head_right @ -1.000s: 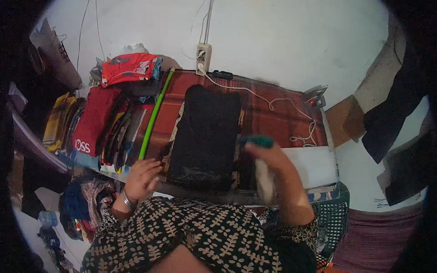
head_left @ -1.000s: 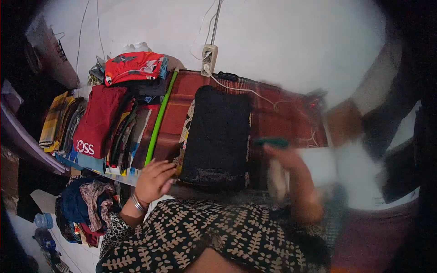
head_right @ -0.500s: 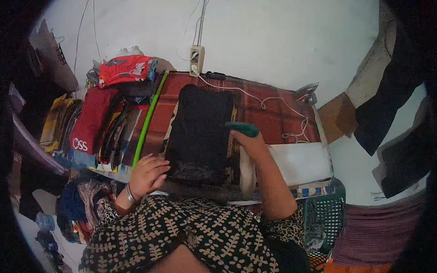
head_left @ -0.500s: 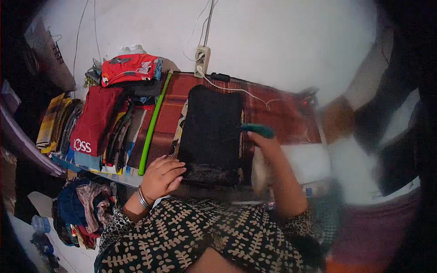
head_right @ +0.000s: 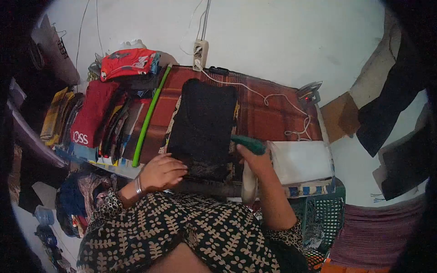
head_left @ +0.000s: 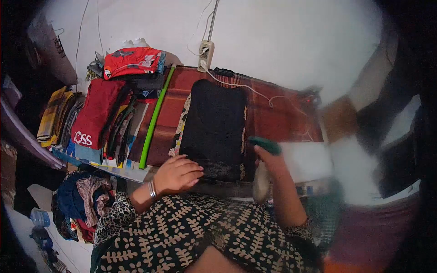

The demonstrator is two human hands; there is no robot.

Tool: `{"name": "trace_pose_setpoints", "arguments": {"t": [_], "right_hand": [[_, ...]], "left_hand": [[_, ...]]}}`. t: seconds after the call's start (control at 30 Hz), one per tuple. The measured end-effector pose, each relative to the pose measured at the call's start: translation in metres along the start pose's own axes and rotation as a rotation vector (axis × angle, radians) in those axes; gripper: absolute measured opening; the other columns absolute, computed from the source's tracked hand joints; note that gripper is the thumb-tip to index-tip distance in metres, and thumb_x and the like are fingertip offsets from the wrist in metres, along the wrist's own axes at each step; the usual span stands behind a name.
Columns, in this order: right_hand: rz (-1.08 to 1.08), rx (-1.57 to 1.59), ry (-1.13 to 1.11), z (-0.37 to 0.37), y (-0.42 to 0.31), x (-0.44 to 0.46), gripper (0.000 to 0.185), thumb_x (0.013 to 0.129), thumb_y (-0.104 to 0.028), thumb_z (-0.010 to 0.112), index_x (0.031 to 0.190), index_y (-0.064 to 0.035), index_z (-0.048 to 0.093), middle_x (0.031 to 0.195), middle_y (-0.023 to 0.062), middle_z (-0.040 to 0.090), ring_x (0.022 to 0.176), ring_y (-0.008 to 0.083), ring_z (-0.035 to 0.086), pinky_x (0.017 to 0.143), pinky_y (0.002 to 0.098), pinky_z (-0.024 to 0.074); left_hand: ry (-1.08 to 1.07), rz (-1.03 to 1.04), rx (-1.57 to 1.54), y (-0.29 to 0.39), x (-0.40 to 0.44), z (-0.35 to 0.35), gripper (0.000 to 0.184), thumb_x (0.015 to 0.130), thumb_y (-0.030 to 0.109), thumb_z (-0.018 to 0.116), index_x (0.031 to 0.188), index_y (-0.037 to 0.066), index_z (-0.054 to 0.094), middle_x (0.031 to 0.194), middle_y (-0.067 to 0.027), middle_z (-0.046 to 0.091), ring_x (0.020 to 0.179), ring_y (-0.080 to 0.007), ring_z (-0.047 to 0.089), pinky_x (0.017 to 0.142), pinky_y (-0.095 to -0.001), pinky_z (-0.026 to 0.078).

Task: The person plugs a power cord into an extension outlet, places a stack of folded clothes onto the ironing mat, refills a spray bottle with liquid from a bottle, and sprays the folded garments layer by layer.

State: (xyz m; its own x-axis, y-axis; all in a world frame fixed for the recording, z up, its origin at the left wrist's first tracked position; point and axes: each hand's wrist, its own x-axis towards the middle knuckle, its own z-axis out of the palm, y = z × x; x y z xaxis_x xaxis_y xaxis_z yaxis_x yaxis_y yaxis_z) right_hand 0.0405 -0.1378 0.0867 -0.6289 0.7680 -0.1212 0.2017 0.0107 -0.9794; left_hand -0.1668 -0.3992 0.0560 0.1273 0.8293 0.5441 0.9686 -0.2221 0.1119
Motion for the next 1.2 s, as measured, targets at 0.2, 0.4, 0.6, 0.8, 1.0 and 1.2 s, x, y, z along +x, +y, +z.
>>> {"name": "trace_pose_setpoints", "arguments": {"t": [0.2, 0.4, 0.6, 0.8, 1.0, 1.2], "right_hand": [[0.064, 0.083, -0.002, -0.016, 0.023, -0.021, 0.035, 0.081, -0.034, 0.077, 0.098, -0.004, 0.067, 0.083, 0.0052, 0.064, 0.077, 0.0151, 0.06, 0.069, 0.0303, 0.0489], [0.053, 0.033, -0.061, -0.032, 0.038, -0.071, 0.031, 0.082, -0.031, 0.076, 0.093, -0.0037, 0.067, 0.08, 0.0036, 0.064, 0.072, 0.0156, 0.06, 0.066, 0.032, 0.0489], [-0.349, -0.212, 0.041, -0.012, 0.027, -0.079, 0.027, 0.084, -0.023, 0.073, 0.093, 0.0007, 0.066, 0.077, 0.0079, 0.063, 0.07, 0.0196, 0.06, 0.065, 0.0347, 0.0484], [-0.84, -0.301, 0.163, 0.009, -0.01, -0.047, 0.023, 0.082, -0.018, 0.072, 0.092, 0.0001, 0.063, 0.079, 0.0138, 0.062, 0.07, 0.0263, 0.062, 0.065, 0.0365, 0.0479], [-0.765, -0.245, 0.154, 0.017, 0.002, -0.028, 0.022, 0.081, -0.018, 0.073, 0.091, 0.0003, 0.064, 0.079, 0.0133, 0.063, 0.068, 0.0237, 0.063, 0.062, 0.0355, 0.0488], [-0.706, -0.222, 0.009, 0.004, 0.012, -0.042, 0.024, 0.082, -0.02, 0.072, 0.093, 0.0009, 0.066, 0.079, 0.0117, 0.065, 0.071, 0.0192, 0.064, 0.065, 0.0338, 0.0502]], "left_hand": [[-0.172, 0.017, 0.027, 0.014, 0.036, 0.015, 0.032, 0.084, 0.026, 0.07, 0.113, 0.015, 0.066, 0.118, 0.0008, 0.064, 0.11, -0.0201, 0.06, 0.092, -0.0411, 0.049], [-0.283, -0.27, -0.283, -0.01, 0.072, 0.014, 0.023, 0.087, 0.026, 0.065, 0.099, 0.008, 0.07, 0.096, -0.0114, 0.069, 0.09, -0.0323, 0.065, 0.077, -0.042, 0.052], [-0.137, -0.37, -0.38, -0.06, 0.15, -0.038, 0.026, 0.09, 0.028, 0.063, 0.099, 0.005, 0.069, 0.088, -0.0207, 0.067, 0.085, -0.037, 0.066, 0.075, -0.0404, 0.052], [-0.147, -0.268, -0.276, -0.082, 0.204, -0.072, 0.032, 0.091, 0.032, 0.062, 0.103, 0.002, 0.068, 0.088, -0.0187, 0.069, 0.083, -0.0318, 0.067, 0.077, -0.0369, 0.051], [-0.203, -0.351, -0.319, -0.089, 0.205, -0.069, 0.033, 0.091, 0.033, 0.062, 0.102, 0.003, 0.068, 0.088, -0.0181, 0.068, 0.083, -0.0317, 0.066, 0.077, -0.0378, 0.051], [-0.323, -0.304, -0.306, -0.063, 0.177, -0.064, 0.025, 0.088, 0.027, 0.062, 0.099, 0.007, 0.071, 0.089, -0.0152, 0.07, 0.083, -0.0324, 0.068, 0.076, -0.0391, 0.053]]}}
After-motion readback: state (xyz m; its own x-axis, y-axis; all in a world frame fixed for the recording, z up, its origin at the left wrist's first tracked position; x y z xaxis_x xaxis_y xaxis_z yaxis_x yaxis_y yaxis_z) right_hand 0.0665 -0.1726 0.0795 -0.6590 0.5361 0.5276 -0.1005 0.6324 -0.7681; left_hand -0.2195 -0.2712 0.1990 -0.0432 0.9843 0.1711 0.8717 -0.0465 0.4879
